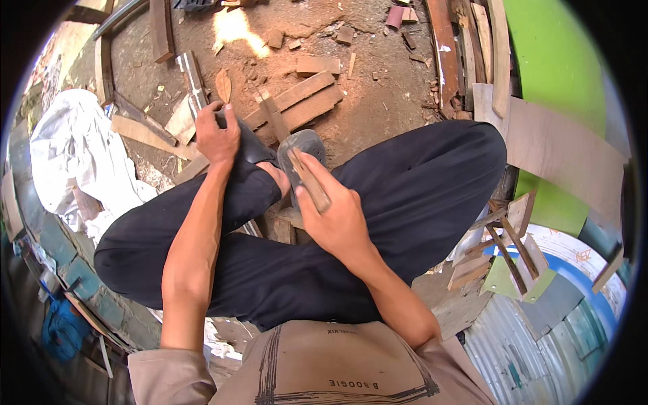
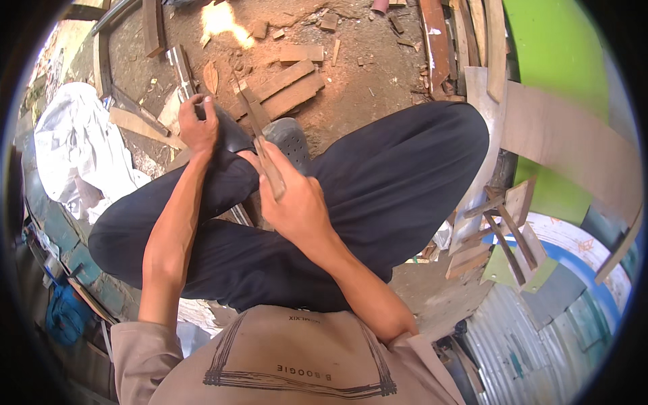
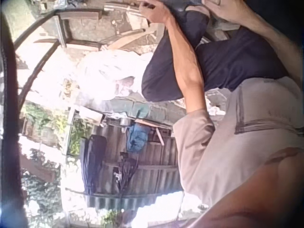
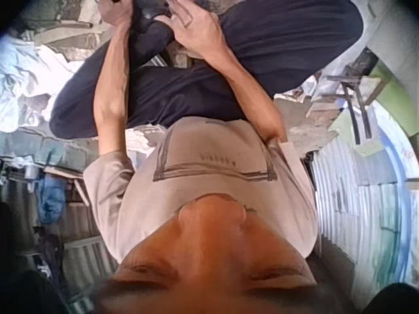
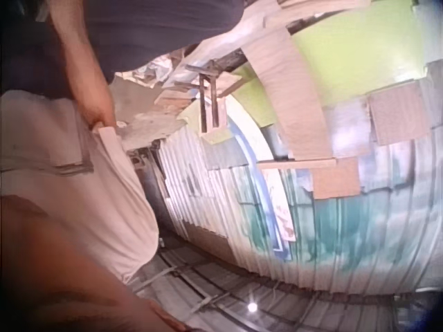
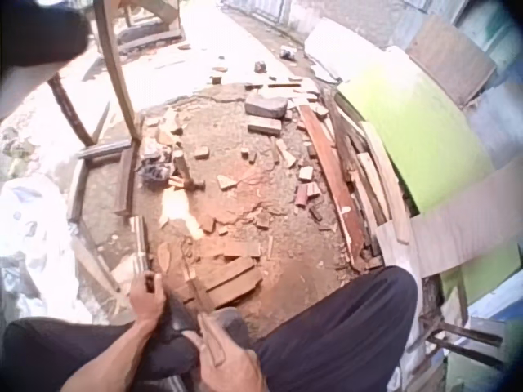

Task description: The person sits cross-legged on the ground and uses a hand saw to cut a small wooden plank into shorter pieces. They then use a hammer to split or adjust the cut pieces. The work area is cluttered with wood scraps and tools.

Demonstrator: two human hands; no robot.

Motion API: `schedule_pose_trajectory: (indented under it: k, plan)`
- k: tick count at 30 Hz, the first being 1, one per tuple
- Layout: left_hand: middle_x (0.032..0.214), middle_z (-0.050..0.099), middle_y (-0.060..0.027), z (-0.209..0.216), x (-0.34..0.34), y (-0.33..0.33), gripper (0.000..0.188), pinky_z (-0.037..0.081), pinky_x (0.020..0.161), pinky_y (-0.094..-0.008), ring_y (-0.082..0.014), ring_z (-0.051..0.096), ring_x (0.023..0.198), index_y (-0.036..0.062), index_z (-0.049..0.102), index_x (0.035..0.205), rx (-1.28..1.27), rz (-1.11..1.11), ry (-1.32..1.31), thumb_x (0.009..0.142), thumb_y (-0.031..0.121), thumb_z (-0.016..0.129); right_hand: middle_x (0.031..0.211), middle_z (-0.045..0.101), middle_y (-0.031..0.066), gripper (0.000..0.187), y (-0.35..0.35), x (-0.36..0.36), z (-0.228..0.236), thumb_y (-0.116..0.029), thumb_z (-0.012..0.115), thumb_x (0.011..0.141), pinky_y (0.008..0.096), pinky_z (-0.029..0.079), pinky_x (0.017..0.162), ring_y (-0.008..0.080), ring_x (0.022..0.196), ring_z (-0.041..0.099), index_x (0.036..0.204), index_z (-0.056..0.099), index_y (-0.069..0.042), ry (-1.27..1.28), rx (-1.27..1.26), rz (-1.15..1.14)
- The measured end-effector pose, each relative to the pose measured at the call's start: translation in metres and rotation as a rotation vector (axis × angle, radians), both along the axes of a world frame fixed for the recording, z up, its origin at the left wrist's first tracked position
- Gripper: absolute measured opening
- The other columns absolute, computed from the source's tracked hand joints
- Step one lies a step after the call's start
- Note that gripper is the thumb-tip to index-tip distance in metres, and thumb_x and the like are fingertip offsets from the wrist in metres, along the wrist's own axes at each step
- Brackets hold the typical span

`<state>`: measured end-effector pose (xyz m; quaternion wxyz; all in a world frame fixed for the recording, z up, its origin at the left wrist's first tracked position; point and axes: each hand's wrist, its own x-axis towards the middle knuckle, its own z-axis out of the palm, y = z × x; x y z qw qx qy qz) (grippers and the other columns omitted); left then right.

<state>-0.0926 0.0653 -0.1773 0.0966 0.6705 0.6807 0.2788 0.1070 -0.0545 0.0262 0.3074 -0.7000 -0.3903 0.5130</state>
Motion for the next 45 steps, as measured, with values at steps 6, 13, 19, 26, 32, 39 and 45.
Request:
schedule_pose_trajectory:
  k: [6,13,19,26,32,39,45]
  plan:
    - [0.153,0.037,-0.0145,-0.032,-0.005,-0.029,0.063,0.007,0.12,-0.0598,-0.036,0.024,0.149,0.0137,0.045,0.148,-0.198,0.106,0.161,0.094,0.039,0.065,0.132,0.064,0.0264,0.052,-0.029,0.013,0.025,-0.003,0.063,0.092,0.0371,0.056,0.092,0.0388,0.119,0.064,0.143,0.053,0.001,-0.077,0.102,0.112]
    - [0.164,0.012,-0.0209,-0.03,-0.017,-0.011,0.082,-0.001,0.12,-0.0616,-0.0422,0.0,0.154,0.0141,0.024,0.16,-0.546,-0.089,-0.013,0.095,0.05,0.059,0.132,0.067,0.0222,0.045,0.06,-0.03,-0.089,-0.009,0.065,0.094,0.0341,0.048,0.103,0.0308,0.126,0.063,0.138,0.06,-0.001,-0.128,0.061,-0.011]
    - [0.167,-0.006,-0.0269,-0.032,-0.026,-0.003,0.102,-0.009,0.118,-0.0638,-0.0452,-0.017,0.153,0.0146,-0.001,0.163,-0.721,-0.094,-0.055,0.091,0.056,0.059,0.137,0.062,0.0266,0.048,-0.042,0.002,0.04,0.001,0.061,0.096,0.0357,0.045,0.109,0.0284,0.13,0.06,0.142,0.051,0.011,-0.096,-0.051,0.098]
    - [0.168,-0.01,-0.0256,-0.038,-0.022,0.013,0.108,-0.009,0.118,-0.0645,-0.0442,-0.022,0.153,0.0147,-0.003,0.163,-0.793,-0.118,-0.07,0.088,0.059,0.061,0.137,0.064,0.022,0.046,0.037,-0.032,-0.077,-0.006,0.063,0.096,0.0333,0.047,0.104,0.0276,0.125,0.063,0.141,0.056,0.003,-0.158,0.097,-0.002]
    - [0.169,-0.012,-0.0225,-0.029,-0.034,0.009,0.109,-0.01,0.118,-0.0632,-0.0425,-0.023,0.153,0.0173,-0.003,0.164,-0.842,-0.114,-0.106,0.087,0.06,0.061,0.134,0.064,0.0265,0.049,-0.014,-0.014,-0.017,-0.005,0.063,0.094,0.0365,0.049,0.104,0.0316,0.127,0.063,0.142,0.054,0.005,-0.157,0.061,0.065]
    - [0.169,-0.012,-0.0237,-0.034,-0.03,0.002,0.108,-0.011,0.118,-0.0639,-0.0435,-0.023,0.153,0.0167,-0.003,0.164,-0.826,-0.123,-0.11,0.087,0.06,0.06,0.128,0.068,0.0226,0.047,-0.006,-0.02,-0.049,-0.001,0.062,0.094,0.0357,0.047,0.103,0.0255,0.12,0.064,0.14,0.056,0.005,-0.205,0.152,0.062]
    - [0.169,-0.012,-0.0236,-0.027,-0.033,0.013,0.108,-0.01,0.118,-0.064,-0.0443,-0.023,0.153,0.0149,-0.003,0.164,-0.859,-0.165,-0.14,0.087,0.058,0.059,0.127,0.069,0.0211,0.047,0.041,-0.026,-0.086,-0.008,0.063,0.095,0.0318,0.047,0.101,0.0248,0.117,0.066,0.141,0.057,0.002,-0.153,0.063,0.015]
